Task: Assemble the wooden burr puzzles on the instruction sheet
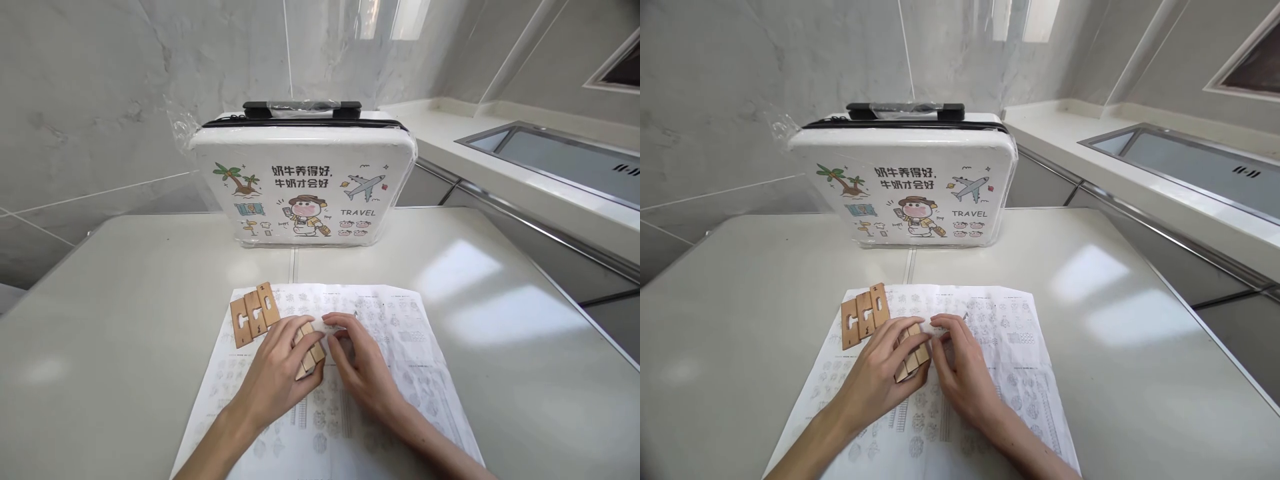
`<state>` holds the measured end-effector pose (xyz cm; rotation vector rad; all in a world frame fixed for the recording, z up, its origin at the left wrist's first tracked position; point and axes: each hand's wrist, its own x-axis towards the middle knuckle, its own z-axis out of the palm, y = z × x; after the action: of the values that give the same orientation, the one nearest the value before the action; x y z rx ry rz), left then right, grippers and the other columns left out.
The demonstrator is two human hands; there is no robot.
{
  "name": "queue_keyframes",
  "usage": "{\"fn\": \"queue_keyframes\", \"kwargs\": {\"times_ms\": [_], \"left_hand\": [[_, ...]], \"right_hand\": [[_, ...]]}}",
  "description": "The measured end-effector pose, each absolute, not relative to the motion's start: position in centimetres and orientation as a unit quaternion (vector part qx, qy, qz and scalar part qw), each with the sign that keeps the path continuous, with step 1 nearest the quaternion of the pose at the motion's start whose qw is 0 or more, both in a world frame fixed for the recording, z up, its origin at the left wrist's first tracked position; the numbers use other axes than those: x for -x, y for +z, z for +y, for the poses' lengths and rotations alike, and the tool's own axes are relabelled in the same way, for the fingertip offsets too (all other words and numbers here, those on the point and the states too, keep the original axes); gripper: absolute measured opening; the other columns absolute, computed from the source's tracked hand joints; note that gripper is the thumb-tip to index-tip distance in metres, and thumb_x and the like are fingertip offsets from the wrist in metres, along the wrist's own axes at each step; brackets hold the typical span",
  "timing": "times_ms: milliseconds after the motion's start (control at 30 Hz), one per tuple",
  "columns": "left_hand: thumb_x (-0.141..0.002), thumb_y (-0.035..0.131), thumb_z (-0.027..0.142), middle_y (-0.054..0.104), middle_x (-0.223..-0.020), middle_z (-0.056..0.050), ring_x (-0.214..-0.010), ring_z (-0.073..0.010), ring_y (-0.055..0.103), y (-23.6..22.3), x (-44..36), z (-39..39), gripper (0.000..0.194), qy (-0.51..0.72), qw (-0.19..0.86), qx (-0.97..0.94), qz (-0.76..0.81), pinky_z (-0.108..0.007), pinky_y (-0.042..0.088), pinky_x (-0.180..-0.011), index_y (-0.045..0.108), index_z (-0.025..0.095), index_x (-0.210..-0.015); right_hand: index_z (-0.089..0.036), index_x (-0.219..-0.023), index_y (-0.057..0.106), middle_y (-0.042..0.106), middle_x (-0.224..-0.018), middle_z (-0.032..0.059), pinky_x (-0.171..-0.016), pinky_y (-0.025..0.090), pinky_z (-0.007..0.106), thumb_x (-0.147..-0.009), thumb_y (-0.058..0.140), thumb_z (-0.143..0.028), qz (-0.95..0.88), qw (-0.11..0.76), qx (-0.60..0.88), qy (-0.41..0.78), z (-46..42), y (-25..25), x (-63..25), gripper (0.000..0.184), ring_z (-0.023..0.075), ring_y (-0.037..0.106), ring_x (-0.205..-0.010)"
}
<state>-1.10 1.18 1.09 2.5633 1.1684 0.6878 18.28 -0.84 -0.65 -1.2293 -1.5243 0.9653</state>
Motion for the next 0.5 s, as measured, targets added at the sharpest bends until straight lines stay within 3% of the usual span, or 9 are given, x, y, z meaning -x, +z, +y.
{"fn": "queue_keyframes", "kwargs": {"times_ms": [267,400,500], "left_hand": [[-0.101,0.071,0.03,0.071,-0.134,-0.011,-0.132,-0.034,0.059,2.2,4.4,2.6,0.025,0.186,0.075,-0.92,0.337,-0.05,0.054,-0.105,0.069,0.026,-0.125],[-0.098,0.069,0.024,0.072,-0.136,-0.009,-0.137,-0.0332,0.057,2.7,7.4,2.5,0.027,0.176,0.081,-0.926,0.323,-0.048,0.051,-0.111,0.07,0.027,-0.125],[-0.095,0.073,0.035,0.068,-0.143,-0.01,-0.141,-0.0345,0.054,2.8,10.0,2.9,0.038,0.209,0.115,-0.908,0.344,-0.05,0.05,-0.113,0.068,0.029,-0.132]], "right_hand": [[-0.026,-0.126,0.058,0.067,-0.122,0.0088,-0.081,0.058,0.037,-0.107,0.048,-0.016,-0.639,0.442,0.509,0.37,-0.9,-0.9,-18.5,0.024,0.0212,0.067,-0.094],[-0.026,-0.125,0.057,0.066,-0.121,0.0088,-0.082,0.058,0.037,-0.106,0.048,-0.014,-0.647,0.437,0.508,0.362,-0.9,-1.1,-18.5,0.024,0.022,0.067,-0.096],[-0.026,-0.125,0.057,0.066,-0.121,0.0083,-0.082,0.057,0.037,-0.106,0.047,-0.013,-0.65,0.431,0.509,0.364,-1.0,-1.2,-18.5,0.025,0.0221,0.067,-0.096]]}}
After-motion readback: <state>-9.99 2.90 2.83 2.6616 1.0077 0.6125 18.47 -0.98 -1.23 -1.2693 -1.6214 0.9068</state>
